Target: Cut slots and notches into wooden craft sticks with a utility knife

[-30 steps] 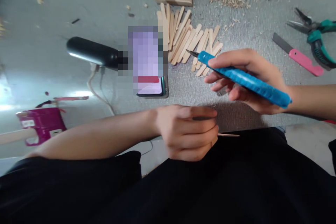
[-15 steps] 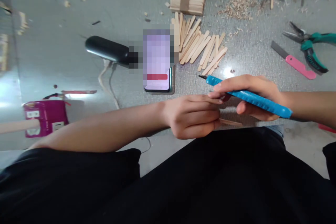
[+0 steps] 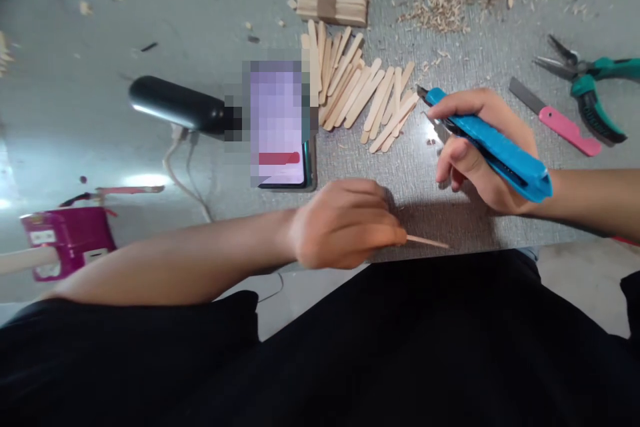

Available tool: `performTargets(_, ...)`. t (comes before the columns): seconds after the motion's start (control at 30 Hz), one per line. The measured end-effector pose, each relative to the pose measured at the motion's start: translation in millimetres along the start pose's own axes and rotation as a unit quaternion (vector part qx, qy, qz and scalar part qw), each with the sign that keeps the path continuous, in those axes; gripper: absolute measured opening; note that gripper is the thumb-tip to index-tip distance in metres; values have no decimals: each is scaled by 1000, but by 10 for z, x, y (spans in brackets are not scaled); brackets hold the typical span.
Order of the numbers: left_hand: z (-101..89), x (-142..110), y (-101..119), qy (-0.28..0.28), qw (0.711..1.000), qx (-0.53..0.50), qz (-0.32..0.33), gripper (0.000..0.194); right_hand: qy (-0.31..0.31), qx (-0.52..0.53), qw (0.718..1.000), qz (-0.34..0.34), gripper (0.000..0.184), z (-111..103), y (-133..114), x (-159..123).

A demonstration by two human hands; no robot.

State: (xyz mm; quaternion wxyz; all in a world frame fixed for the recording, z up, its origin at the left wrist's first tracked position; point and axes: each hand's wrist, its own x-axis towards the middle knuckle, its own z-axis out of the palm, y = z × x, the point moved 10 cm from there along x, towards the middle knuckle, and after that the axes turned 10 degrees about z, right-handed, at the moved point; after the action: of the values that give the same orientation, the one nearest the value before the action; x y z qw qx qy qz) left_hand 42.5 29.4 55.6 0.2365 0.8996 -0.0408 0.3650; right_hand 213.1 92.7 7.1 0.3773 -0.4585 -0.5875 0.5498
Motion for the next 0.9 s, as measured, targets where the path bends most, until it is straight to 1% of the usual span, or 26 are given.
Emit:
performTargets(0.03,62,11,76,-41,998,21,30,19,7,21,1000,8,34,-24,-31,20)
performTargets(0.07,106,17,126,-72,995,43,48,21,18,34,999,18,34,-52,-57,36)
performTargets(0.1,134,24,155,-96,992,64,53,22,25,40,999,28,35,-72,-78,49)
performTargets(0.17,145,56,153,-125,987,94,30,20,17,40,998,42,40,-70,-111,66)
performTargets(0.27,57,150,162,-141,981,134,-6,16,4,46,998,36,35,-60,-142,69)
performTargets(0.33,-45,205,189,-154,972,176,-7,14,3,49,998,28,33,-44,-124,69)
performTargets(0.4,-180,204,180,-158,967,198,-18,13,10,66,998,6,34,-28,-109,72)
performTargets(0.43,-243,170,153,-159,968,192,-31,10,9,83,996,-11,35,-14,-108,74)
performTargets(0.47,-302,106,89,-160,968,181,-61,13,6,102,994,-30,33,3,-110,75)
performTargets(0.5,-337,18,21,-164,968,165,-92,25,-5,116,992,-45,31,33,-110,76)
performTargets(0.53,-315,-93,-39,-184,967,133,-120,31,-11,129,990,-55,30,46,-107,75)
performTargets(0.57,-313,-196,-84,-183,967,107,-143,28,-13,138,988,-62,28,50,-106,71)
performTargets(0.6,-319,-281,-105,-166,970,80,-157,20,-11,144,987,-67,26,43,-112,63)
performTargets(0.63,-311,-363,-129,-150,971,56,-175,18,-5,148,986,-73,23,24,-124,50)
performTargets(0.7,-228,-495,-154,-150,967,27,-202,20,9,147,986,-82,20,-18,-156,18)
performTargets(0.8,-163,-565,-221,-157,955,46,-247,22,18,132,987,-89,21,-49,-172,-15)
performTargets(0.9,-151,-562,-376,-174,930,67,-316,23,22,119,989,-87,24,-51,-127,-16)
